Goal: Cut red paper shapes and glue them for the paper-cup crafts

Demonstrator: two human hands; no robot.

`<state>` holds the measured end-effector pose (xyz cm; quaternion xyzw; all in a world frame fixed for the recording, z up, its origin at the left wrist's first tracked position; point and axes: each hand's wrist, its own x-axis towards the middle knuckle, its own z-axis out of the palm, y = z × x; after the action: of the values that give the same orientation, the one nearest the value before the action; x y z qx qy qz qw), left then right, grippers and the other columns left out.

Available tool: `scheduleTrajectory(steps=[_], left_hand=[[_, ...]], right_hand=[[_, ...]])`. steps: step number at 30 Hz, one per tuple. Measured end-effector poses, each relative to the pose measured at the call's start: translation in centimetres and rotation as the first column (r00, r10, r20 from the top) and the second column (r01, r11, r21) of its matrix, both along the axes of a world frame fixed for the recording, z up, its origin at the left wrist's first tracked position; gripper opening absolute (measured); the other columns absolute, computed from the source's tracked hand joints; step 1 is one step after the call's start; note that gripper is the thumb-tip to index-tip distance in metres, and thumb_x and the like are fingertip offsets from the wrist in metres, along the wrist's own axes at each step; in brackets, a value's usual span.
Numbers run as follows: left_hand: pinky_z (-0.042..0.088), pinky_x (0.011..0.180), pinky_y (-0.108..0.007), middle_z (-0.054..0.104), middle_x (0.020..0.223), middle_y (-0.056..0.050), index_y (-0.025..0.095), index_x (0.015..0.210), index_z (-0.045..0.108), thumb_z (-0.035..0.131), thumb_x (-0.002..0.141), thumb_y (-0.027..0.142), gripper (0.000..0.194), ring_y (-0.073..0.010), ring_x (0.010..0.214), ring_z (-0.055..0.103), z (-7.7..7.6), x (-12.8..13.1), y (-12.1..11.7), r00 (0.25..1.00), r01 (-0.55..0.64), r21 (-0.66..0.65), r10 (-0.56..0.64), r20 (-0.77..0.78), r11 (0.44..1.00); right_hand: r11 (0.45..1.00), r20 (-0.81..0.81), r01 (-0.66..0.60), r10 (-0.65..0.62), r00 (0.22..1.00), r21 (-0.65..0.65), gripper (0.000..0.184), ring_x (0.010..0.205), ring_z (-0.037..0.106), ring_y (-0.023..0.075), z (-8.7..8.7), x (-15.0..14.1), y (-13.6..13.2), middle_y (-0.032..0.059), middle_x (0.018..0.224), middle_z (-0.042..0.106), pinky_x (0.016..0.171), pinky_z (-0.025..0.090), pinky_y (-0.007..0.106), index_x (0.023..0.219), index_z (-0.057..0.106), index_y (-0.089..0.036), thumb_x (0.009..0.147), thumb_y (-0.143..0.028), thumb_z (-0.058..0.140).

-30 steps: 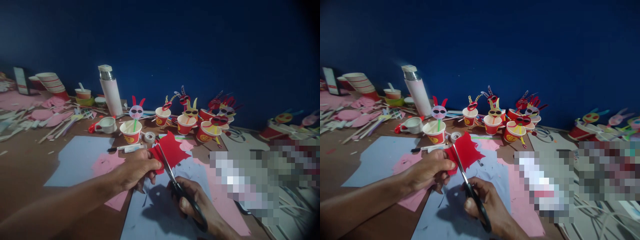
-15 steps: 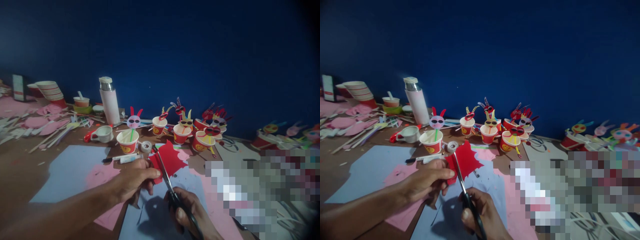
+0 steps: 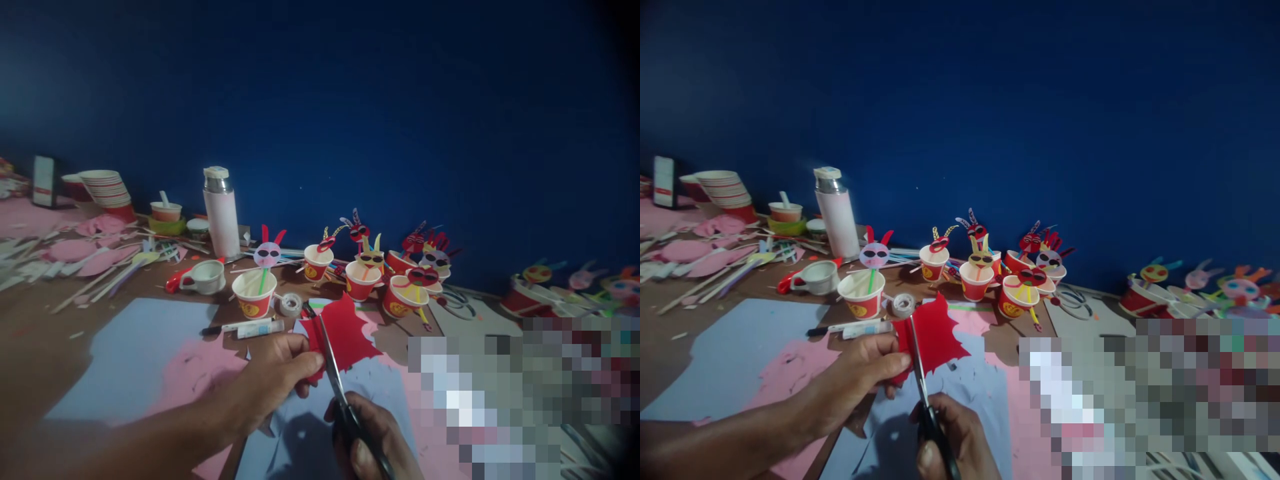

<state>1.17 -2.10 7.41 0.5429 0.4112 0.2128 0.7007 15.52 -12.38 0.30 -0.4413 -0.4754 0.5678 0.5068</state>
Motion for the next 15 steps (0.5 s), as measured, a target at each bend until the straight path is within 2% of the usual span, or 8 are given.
scheduleTrajectory(steps=[3, 7, 15], left_hand=[[0.035, 0.048, -0.018, 0.05, 0.056, 0.004, 0.014, 0.063, 0.053, 0.058, 0.066, 0.03, 0.017, -0.0064, 0.048, 0.045, 0.2, -0.1, 0.2, 1.0, 0.024, -0.02, -0.024, 0.012, 1.0], [0.036, 0.048, -0.018, 0.049, 0.055, 0.005, 0.015, 0.063, 0.053, 0.057, 0.065, 0.029, 0.014, -0.007, 0.048, 0.046, 0.4, -0.2, 0.4, 0.999, 0.03, -0.025, -0.031, -0.025, 0.999], [0.036, 0.046, -0.017, 0.05, 0.054, 0.004, 0.015, 0.057, 0.05, 0.058, 0.062, 0.027, 0.016, -0.0058, 0.048, 0.042, -0.8, -0.4, 1.0, 0.998, 0.066, -0.018, -0.066, 0.013, 0.998]], right_hand=[[1.0, 0.014, -0.009, 0.009, 1.0, -0.004, 0.05, 0.043, 0.026, 0.0048, -0.1, 0.0, 0.0, -0.0065, 0.053, 0.038, 0.042, 0.018, 0.02, 0.084, 0.052, -0.016, 0.071, -0.064, 0.059], [1.0, 0.056, -0.012, 0.013, 0.998, -0.023, 0.056, 0.047, 0.028, 0.0068, 0.2, 0.0, 0.1, -0.005, 0.055, 0.038, 0.044, 0.021, 0.021, 0.084, 0.054, -0.016, 0.068, -0.068, 0.058], [1.0, 0.12, -0.007, 0.007, 0.993, 0.003, 0.049, 0.05, 0.029, 0.0083, 0.5, 0.1, -0.2, -0.0038, 0.061, 0.039, 0.046, 0.023, 0.022, 0.089, 0.053, -0.017, 0.073, -0.063, 0.056]])
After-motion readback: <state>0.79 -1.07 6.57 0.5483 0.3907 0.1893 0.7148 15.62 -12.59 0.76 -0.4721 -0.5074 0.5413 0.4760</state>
